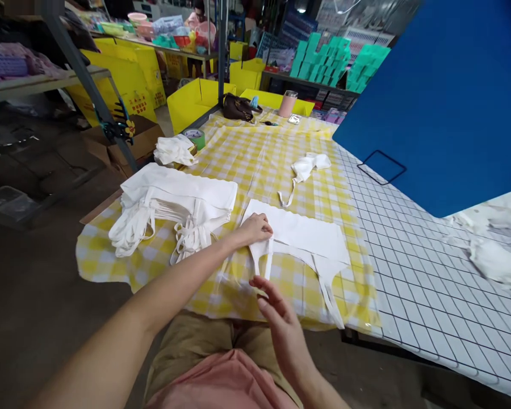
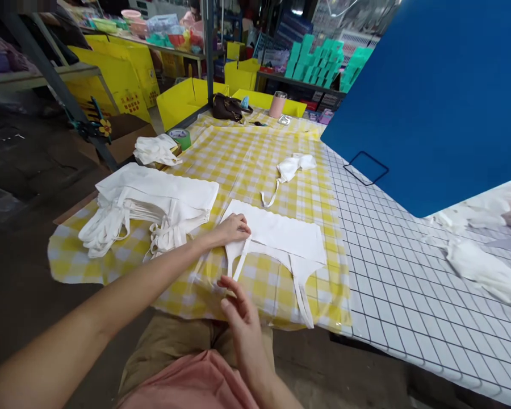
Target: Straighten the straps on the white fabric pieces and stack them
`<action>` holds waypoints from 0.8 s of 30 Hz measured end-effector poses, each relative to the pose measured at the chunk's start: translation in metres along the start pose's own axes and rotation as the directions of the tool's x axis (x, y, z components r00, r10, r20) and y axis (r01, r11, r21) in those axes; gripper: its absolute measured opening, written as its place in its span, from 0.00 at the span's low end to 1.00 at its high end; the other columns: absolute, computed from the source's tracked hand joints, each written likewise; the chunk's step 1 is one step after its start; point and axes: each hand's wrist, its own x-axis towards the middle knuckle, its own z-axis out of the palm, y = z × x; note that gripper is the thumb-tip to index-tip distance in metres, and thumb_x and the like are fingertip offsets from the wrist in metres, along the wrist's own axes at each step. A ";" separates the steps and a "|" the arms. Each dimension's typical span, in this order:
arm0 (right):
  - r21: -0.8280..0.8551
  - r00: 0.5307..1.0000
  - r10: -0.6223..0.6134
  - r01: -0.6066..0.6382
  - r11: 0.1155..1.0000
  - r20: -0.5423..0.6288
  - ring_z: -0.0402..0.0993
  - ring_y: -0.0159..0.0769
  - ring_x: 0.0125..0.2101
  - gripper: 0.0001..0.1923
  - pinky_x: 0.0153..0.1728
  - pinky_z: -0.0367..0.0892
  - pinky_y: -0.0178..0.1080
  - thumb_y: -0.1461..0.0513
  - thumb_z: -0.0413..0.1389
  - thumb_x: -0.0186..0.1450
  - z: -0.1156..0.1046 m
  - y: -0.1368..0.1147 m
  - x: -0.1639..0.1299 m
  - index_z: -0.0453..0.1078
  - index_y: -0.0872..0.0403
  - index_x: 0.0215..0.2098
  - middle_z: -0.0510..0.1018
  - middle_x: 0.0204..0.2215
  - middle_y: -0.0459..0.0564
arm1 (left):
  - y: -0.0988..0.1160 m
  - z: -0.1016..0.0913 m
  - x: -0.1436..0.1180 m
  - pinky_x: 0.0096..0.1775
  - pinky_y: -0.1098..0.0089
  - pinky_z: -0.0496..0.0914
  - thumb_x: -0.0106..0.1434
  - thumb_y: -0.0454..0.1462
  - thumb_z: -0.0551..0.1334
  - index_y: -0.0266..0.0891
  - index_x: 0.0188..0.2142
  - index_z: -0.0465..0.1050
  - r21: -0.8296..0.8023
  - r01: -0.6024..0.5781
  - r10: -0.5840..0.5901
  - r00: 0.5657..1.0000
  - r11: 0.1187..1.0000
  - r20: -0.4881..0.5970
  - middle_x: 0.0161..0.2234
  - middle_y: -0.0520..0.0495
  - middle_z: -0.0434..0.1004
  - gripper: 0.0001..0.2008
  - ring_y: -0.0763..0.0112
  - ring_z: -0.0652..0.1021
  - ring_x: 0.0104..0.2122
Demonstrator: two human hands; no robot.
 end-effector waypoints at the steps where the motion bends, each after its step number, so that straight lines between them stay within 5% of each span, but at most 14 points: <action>1: -0.038 1.000 -0.012 0.012 0.999 0.012 0.58 0.43 0.55 0.22 0.53 0.55 0.46 0.53 0.56 0.58 0.002 0.009 -0.005 0.67 0.43 0.51 0.67 0.55 0.46 | 0.002 0.001 0.000 0.46 0.70 0.65 0.55 0.34 0.60 0.38 0.32 0.77 0.027 0.002 -0.002 1.000 1.000 -0.017 0.37 0.47 0.71 0.08 0.65 0.70 0.42; 4: -0.238 0.993 -0.118 0.120 0.964 0.019 0.51 0.44 0.59 0.25 0.55 0.53 0.47 0.54 0.55 0.58 0.000 0.023 -0.011 0.64 0.43 0.54 0.60 0.59 0.46 | 0.004 0.000 0.002 0.46 0.70 0.66 0.54 0.33 0.60 0.37 0.31 0.77 0.067 0.004 -0.003 1.000 0.998 -0.015 0.36 0.47 0.72 0.07 0.65 0.70 0.42; 8: -0.537 0.900 -0.436 0.379 0.753 0.023 0.65 0.42 0.50 0.19 0.43 0.65 0.43 0.59 0.51 0.60 -0.042 -0.004 0.018 0.66 0.48 0.50 0.69 0.51 0.53 | 0.000 -0.016 0.013 0.45 0.71 0.66 0.56 0.31 0.57 0.36 0.38 0.74 0.113 0.113 -0.107 0.992 0.987 -0.060 0.39 0.47 0.72 0.11 0.68 0.73 0.41; 11: -0.795 0.812 -0.565 0.245 0.555 -0.145 0.70 0.40 0.37 0.16 0.35 0.66 0.41 0.60 0.49 0.59 -0.102 -0.047 0.069 0.67 0.53 0.44 0.73 0.39 0.54 | -0.006 -0.030 0.025 0.49 0.67 0.64 0.59 0.31 0.55 0.33 0.45 0.69 0.204 0.290 -0.244 0.943 0.935 -0.226 0.47 0.39 0.69 0.14 0.63 0.71 0.46; 13: -0.856 0.777 -0.534 -0.012 0.517 -0.333 0.71 0.40 0.34 0.16 0.35 0.65 0.42 0.62 0.50 0.56 -0.143 -0.072 0.107 0.67 0.56 0.42 0.72 0.38 0.56 | -0.009 -0.034 0.032 0.50 0.64 0.63 0.60 0.34 0.56 0.30 0.46 0.66 0.262 0.379 -0.317 0.915 0.887 -0.251 0.49 0.34 0.66 0.15 0.57 0.69 0.49; 17: -0.820 0.756 -0.443 -0.209 0.533 -0.481 0.70 0.44 0.30 0.08 0.29 0.63 0.42 0.61 0.56 0.50 -0.198 -0.096 0.166 0.66 0.55 0.29 0.72 0.27 0.57 | -0.011 -0.034 0.046 0.47 0.60 0.65 0.57 0.37 0.61 0.24 0.44 0.65 0.296 0.495 -0.443 0.868 0.817 -0.226 0.48 0.24 0.66 0.19 0.49 0.71 0.47; 24: -0.763 0.864 -0.200 -0.274 0.586 -0.463 0.64 0.35 0.16 0.11 0.20 0.56 0.36 0.65 0.58 0.47 -0.212 -0.093 0.195 0.58 0.51 0.14 0.65 0.11 0.44 | -0.023 -0.044 0.067 0.38 0.65 0.69 0.47 0.36 0.65 0.34 0.28 0.71 0.226 0.542 -0.539 0.839 0.810 -0.080 0.36 0.36 0.77 0.09 0.52 0.76 0.41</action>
